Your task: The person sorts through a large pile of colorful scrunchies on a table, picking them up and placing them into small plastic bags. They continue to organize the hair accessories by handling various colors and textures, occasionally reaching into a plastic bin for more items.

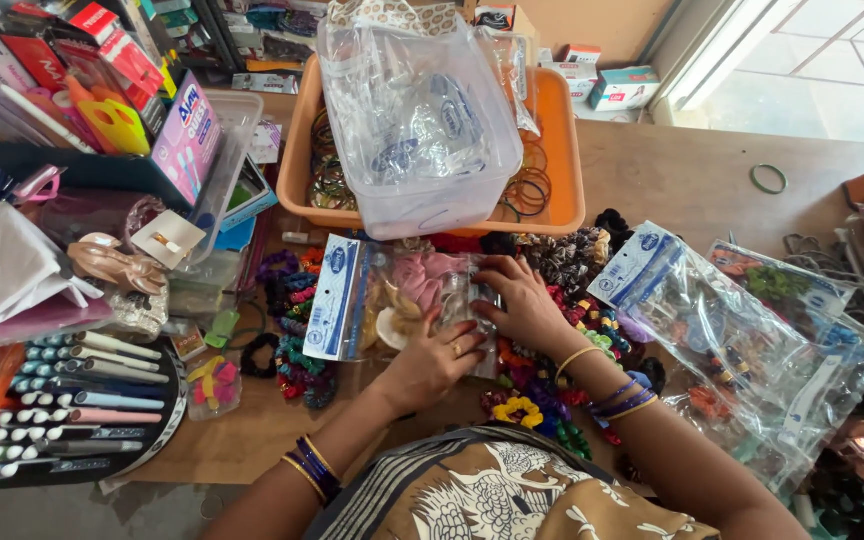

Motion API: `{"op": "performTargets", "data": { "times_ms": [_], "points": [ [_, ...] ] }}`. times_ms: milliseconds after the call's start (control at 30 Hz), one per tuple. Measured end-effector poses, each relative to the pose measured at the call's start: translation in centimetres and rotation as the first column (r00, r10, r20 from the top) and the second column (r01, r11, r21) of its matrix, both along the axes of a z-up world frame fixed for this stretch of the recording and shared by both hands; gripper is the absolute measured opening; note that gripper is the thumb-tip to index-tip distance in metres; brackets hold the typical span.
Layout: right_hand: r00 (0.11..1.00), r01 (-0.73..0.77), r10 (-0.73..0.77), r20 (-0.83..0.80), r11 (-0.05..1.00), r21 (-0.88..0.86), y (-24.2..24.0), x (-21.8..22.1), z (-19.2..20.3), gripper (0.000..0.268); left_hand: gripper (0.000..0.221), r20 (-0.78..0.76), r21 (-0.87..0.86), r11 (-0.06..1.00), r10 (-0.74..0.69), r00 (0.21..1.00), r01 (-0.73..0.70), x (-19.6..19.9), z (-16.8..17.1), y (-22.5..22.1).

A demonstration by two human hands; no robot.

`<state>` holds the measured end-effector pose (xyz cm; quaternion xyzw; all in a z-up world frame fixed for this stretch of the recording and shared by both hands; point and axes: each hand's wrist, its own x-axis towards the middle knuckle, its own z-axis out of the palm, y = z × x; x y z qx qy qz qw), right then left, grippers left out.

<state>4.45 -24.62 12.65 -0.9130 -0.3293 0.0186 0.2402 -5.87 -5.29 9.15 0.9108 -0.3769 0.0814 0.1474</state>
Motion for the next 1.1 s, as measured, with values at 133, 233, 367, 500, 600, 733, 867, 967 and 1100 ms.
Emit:
{"op": "performTargets", "data": {
  "times_ms": [133,233,367,500,600,733,867,967,1100],
  "points": [
    [0.992,-0.117,0.114,-0.062,0.992,-0.051,-2.2,0.3,-0.3,0.054,0.030,0.214,-0.180,0.983,0.059,0.975,-0.020,0.1,-0.9,0.6],
    [0.961,-0.277,0.278,0.013,0.960,-0.046,-2.0,-1.8,5.6,0.070,0.020,0.260,-0.343,0.937,0.155,0.953,-0.059,0.1,3.1,0.5],
    [0.920,-0.300,0.243,0.308,0.942,0.154,-1.8,-2.6,9.0,0.047,0.030,0.182,-0.479,0.877,0.138,0.974,-0.035,0.6,10.2,0.7],
    [0.894,-0.091,-0.046,0.446,0.955,0.282,-5.8,-1.2,11.8,0.035,0.037,0.332,-0.511,0.859,0.229,0.915,-0.029,0.0,15.1,2.4],
    [0.796,-0.172,-0.335,0.504,0.673,0.719,-14.4,3.3,11.0,0.021,0.029,0.218,-0.673,0.707,0.470,0.856,-0.217,-1.2,15.4,6.1],
    [0.725,0.058,-0.619,0.301,0.491,0.869,-14.8,5.5,11.2,0.015,0.022,0.133,-0.715,0.605,0.610,0.781,-0.351,-2.7,10.9,9.7],
    [0.548,0.130,-0.503,0.669,0.841,0.526,-10.4,8.9,6.1,0.034,0.013,-0.218,-0.859,0.233,0.640,0.737,-0.456,-3.1,5.2,11.3],
    [0.866,0.256,-0.275,0.417,0.961,0.102,-6.2,10.2,2.3,0.036,0.013,-0.351,-0.842,0.117,0.623,0.699,-0.527,-3.3,3.1,11.0],
    [0.908,0.150,-0.084,0.409,0.980,-0.131,-3.3,9.0,0.0,0.044,0.013,-0.475,-0.716,0.219,0.543,0.692,-0.663,-3.7,-1.2,7.5]
  ]
}}
